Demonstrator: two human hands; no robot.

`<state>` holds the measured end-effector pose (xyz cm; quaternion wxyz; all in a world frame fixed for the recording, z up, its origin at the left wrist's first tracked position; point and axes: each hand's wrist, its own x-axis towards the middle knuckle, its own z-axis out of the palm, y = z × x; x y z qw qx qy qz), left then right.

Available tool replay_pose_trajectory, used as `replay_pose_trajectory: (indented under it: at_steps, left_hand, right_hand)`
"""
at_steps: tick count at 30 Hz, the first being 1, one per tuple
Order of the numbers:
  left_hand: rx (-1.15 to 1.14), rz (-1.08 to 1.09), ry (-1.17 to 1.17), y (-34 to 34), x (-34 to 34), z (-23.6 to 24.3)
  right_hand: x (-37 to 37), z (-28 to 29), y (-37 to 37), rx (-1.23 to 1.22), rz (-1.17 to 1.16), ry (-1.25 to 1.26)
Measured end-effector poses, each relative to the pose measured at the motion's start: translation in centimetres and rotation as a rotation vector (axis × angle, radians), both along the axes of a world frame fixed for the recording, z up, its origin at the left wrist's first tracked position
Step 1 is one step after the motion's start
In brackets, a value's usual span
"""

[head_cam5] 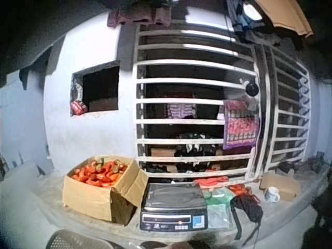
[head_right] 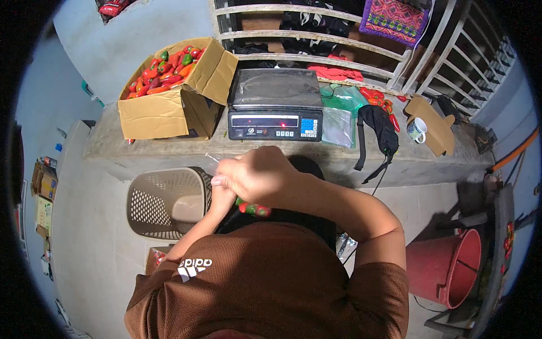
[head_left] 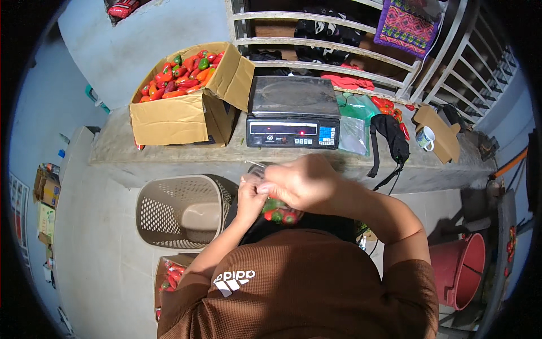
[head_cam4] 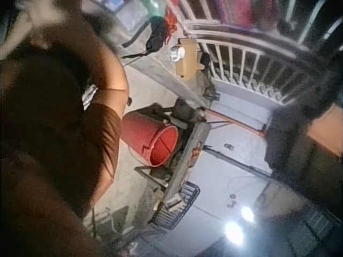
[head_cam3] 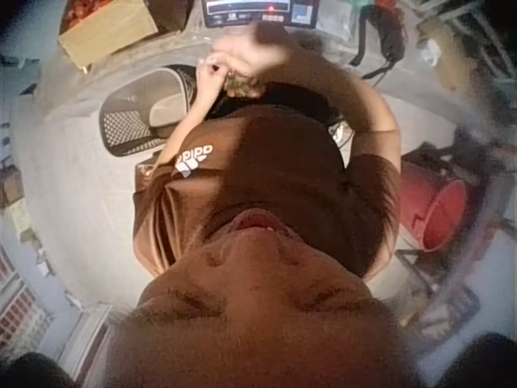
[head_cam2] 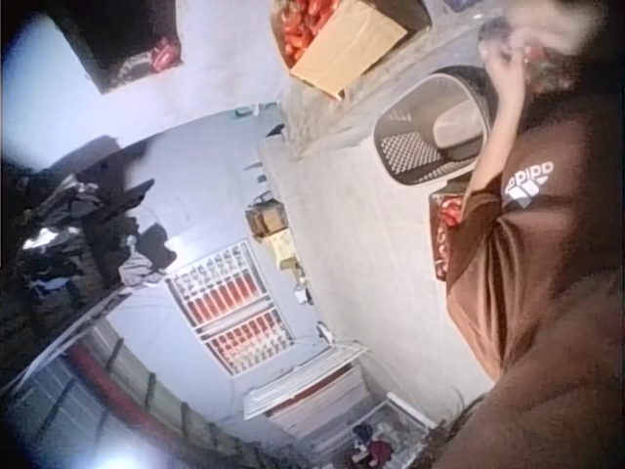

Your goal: The person selects red and green peppers from a cardboard box, places them on a digital scale, then transfers them into clear plastic bags and ties the bags. The process repeats for multiple small batches throughout the clip.

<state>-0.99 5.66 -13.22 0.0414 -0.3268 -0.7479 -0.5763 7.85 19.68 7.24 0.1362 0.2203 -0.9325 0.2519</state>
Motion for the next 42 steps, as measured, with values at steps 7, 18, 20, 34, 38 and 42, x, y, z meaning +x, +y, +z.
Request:
replay_pose_trajectory:
  at_steps: [7, 18, 20, 34, 38, 42]
  left_hand:
    - [0.020, -0.266, -0.522, -0.5, 1.7, 0.7]
    - [-0.140, -0.658, -0.345, 0.2, 2.3, -0.3]
    - [-0.056, -0.646, -0.679, -0.5, 1.2, 1.5]
    - [0.076, -0.685, -0.457, -0.6, -0.2, 13.3]
    - [-0.045, -0.638, 0.013, 0.3, -2.3, 19.7]
    - [-0.051, -0.624, 0.245, 0.7, -1.9, 22.9]
  right_hand:
    - [-0.5, -0.4, 0.2, -0.088, 0.003, 0.049]
    - [2.3, -1.4, 4.1, -0.035, -0.141, 0.031]
    - [2.4, -0.8, 4.1, -0.104, -0.165, 0.029]
    - [0.8, 0.8, 2.5, 0.034, -0.053, 0.033]
    - [2.7, 4.5, 2.3, -0.005, -0.257, -0.162]
    - [2.0, 3.6, 3.7, 0.177, -0.130, -0.193]
